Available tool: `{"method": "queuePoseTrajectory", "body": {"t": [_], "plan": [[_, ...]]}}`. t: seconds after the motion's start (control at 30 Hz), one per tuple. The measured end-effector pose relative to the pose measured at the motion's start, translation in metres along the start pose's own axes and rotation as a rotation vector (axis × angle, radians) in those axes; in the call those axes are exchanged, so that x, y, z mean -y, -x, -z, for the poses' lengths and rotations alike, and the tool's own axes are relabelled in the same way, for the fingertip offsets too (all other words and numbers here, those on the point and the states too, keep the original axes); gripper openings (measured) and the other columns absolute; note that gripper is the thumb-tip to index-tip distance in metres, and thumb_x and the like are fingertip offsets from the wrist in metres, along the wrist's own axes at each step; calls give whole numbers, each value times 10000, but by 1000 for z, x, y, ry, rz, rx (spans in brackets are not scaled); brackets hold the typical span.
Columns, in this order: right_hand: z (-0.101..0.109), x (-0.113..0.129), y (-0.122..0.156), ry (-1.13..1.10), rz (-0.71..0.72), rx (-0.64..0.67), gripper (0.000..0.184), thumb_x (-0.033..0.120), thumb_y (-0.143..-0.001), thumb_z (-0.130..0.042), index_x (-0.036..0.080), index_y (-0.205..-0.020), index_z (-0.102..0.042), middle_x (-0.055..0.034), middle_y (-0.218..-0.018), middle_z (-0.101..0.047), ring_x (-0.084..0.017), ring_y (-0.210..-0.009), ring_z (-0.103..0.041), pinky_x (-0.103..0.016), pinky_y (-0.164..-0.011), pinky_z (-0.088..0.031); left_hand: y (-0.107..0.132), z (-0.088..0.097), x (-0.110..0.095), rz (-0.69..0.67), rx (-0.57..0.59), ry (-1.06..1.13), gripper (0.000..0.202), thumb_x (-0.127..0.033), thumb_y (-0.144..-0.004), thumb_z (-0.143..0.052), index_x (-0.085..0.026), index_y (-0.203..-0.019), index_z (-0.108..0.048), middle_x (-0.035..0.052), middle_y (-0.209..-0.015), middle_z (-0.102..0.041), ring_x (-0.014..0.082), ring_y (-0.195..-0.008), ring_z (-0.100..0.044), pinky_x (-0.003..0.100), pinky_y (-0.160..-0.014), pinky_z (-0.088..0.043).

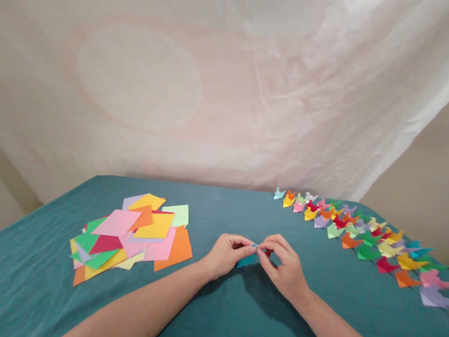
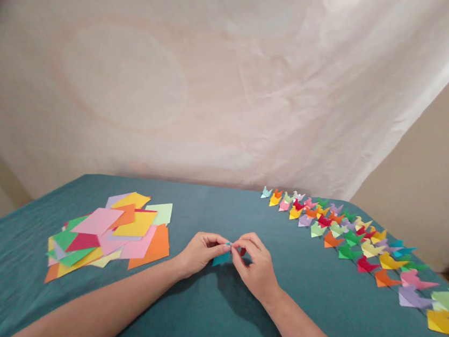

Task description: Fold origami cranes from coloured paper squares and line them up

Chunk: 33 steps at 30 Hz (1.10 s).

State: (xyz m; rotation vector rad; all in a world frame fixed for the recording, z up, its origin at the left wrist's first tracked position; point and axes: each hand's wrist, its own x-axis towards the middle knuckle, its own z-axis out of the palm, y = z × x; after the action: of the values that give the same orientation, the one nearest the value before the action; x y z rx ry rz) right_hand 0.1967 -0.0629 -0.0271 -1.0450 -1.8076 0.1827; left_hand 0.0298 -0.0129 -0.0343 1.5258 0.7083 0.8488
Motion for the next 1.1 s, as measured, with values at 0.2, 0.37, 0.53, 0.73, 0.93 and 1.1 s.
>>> {"method": "queuePoseTrajectory", "body": {"t": [0.2, 0.37, 0.53, 0.73, 0.93, 1.1], "plan": [[-1, -1, 1, 15, 21, -16, 86, 144, -812, -531, 196, -843, -592, -33, -806, -544, -145, -683, -546, -290, -648, -476, 1, -1, -2, 4, -8, 8, 312, -393, -741, -659, -114, -868, -714, 69, -836, -704, 159, -730, -596, 252, -723, -438], [-1, -1, 0, 29, 9, -24, 82, 150, -809, -532, 201, -832, -593, -35, -804, -551, -148, -683, -548, -292, -647, -482, 1, -2, -4, 14, -11, -20, 329, -416, -743, -651, -120, -871, -716, 61, -830, -705, 160, -731, -598, 249, -718, -435], [-2, -1, 0, 32, 3, -32, 89, 148, -815, -525, 201, -829, -595, -32, -801, -548, -140, -667, -543, -287, -638, -478, 1, 0, 0, 1, -8, -50, 327, -413, -762, -632, -123, -890, -712, 64, -849, -705, 164, -750, -599, 251, -727, -435], [-3, -1, 0, 26, -20, -26, 83, 164, -822, -519, 203, -819, -592, -29, -792, -549, -144, -674, -543, -288, -648, -475, 0, -1, -1, 13, -29, -53, 343, -430, -742, -643, -117, -868, -710, 61, -821, -699, 165, -737, -594, 259, -718, -445], [-4, -1, 0, 22, -12, -38, 62, 170, -816, -529, 197, -813, -584, -26, -779, -541, -142, -658, -543, -285, -633, -470, 1, -2, -3, 19, -39, -7, 347, -437, -708, -672, -120, -843, -715, 63, -809, -699, 169, -736, -593, 269, -727, -450], [-4, -2, 0, 22, -1, -32, 69, 181, -820, -523, 201, -795, -584, -24, -759, -544, -149, -668, -543, -284, -628, -474, 1, -3, -4, 47, -69, -1, 369, -457, -668, -698, -120, -818, -716, 60, -782, -695, 169, -712, -588, 275, -709, -454]]}}
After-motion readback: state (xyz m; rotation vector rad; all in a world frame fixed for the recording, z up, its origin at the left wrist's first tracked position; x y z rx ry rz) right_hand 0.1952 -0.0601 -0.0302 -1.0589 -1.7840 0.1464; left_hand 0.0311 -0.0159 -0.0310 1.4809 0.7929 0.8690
